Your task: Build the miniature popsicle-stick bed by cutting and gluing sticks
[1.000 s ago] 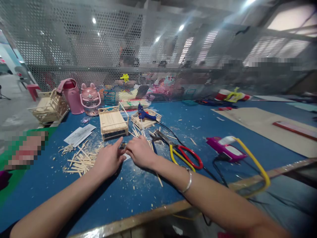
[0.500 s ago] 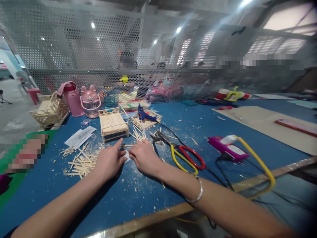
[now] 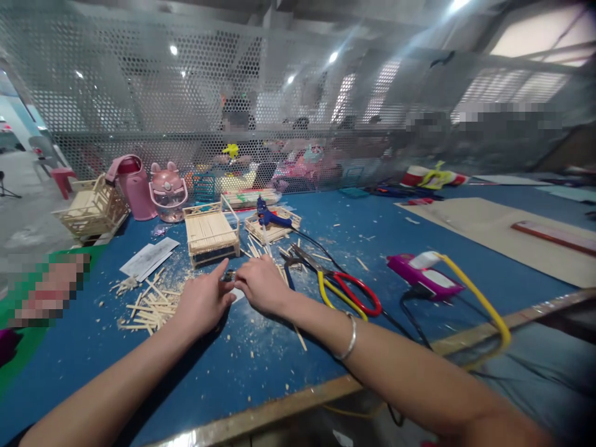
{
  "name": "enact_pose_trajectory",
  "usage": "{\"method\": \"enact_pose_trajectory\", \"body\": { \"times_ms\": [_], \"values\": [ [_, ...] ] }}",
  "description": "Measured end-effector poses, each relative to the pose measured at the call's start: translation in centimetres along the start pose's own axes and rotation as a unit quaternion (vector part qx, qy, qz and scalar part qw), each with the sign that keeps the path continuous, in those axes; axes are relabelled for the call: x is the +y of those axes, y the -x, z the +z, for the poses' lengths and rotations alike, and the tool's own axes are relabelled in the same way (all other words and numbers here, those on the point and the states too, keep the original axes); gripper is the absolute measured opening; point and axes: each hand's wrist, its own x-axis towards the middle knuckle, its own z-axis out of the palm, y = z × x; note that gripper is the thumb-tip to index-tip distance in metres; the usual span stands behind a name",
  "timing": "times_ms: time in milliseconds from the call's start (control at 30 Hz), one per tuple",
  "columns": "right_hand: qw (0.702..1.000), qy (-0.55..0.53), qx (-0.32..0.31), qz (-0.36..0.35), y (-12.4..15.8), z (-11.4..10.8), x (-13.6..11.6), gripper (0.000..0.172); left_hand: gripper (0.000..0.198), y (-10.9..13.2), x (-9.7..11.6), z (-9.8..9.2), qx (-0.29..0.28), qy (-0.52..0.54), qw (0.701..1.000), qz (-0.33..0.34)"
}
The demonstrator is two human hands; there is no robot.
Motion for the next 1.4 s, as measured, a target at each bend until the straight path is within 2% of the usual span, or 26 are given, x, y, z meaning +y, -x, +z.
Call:
{"method": "enact_pose_trajectory", "body": {
  "times_ms": [167,333,433,533,667,833,933,1067,1167,1300,1400],
  "values": [
    [1.000,0.013,-0.016,-0.009,0.6,-0.3,0.1,0.020,0.067,0.0,0.2,-0.1,-0.002,0.017,1.000,-0.001],
    [0.998,0.040,-0.003,-0.041,0.2,-0.4,-0.6,0.020,0.063,0.1,0.5,-0.3,0.002,-0.026,1.000,-0.009],
    [0.997,0.059,-0.019,-0.055,0.0,-0.6,-0.7,0.017,0.063,0.1,0.7,-0.4,0.004,-0.030,1.000,-0.008],
    [0.996,0.066,-0.038,-0.047,0.1,-0.8,-0.6,0.016,0.063,0.1,0.7,-0.4,0.001,-0.019,1.000,0.000],
    [0.998,0.059,-0.025,-0.027,0.1,-0.9,-0.5,0.019,0.063,0.1,0.5,-0.3,0.003,-0.014,1.000,-0.006],
    [0.996,0.074,-0.047,-0.032,0.4,-1.2,-0.8,0.015,0.064,0.0,0.4,-0.3,-0.004,-0.009,1.000,0.001],
    [0.998,0.052,-0.030,-0.026,0.1,-1.0,-0.7,0.017,0.064,0.0,0.5,-0.3,-0.008,-0.012,1.000,0.002],
    [0.994,-0.102,-0.016,0.022,-0.9,-0.6,0.4,0.018,0.062,0.0,0.5,-0.3,-0.003,-0.030,1.000,0.000],
    [0.968,-0.245,-0.027,0.052,-1.0,-0.7,1.2,0.021,0.054,0.1,0.1,-0.5,0.038,-0.047,0.998,0.027],
    [0.878,-0.472,-0.025,0.075,-0.7,-1.1,1.3,0.016,0.023,0.4,-0.6,-1.1,0.118,0.010,0.990,0.079],
    [0.842,-0.533,-0.033,0.074,-0.5,-1.2,0.9,0.012,0.014,0.8,-0.8,-1.2,0.148,0.051,0.983,0.100]
  ]
}}
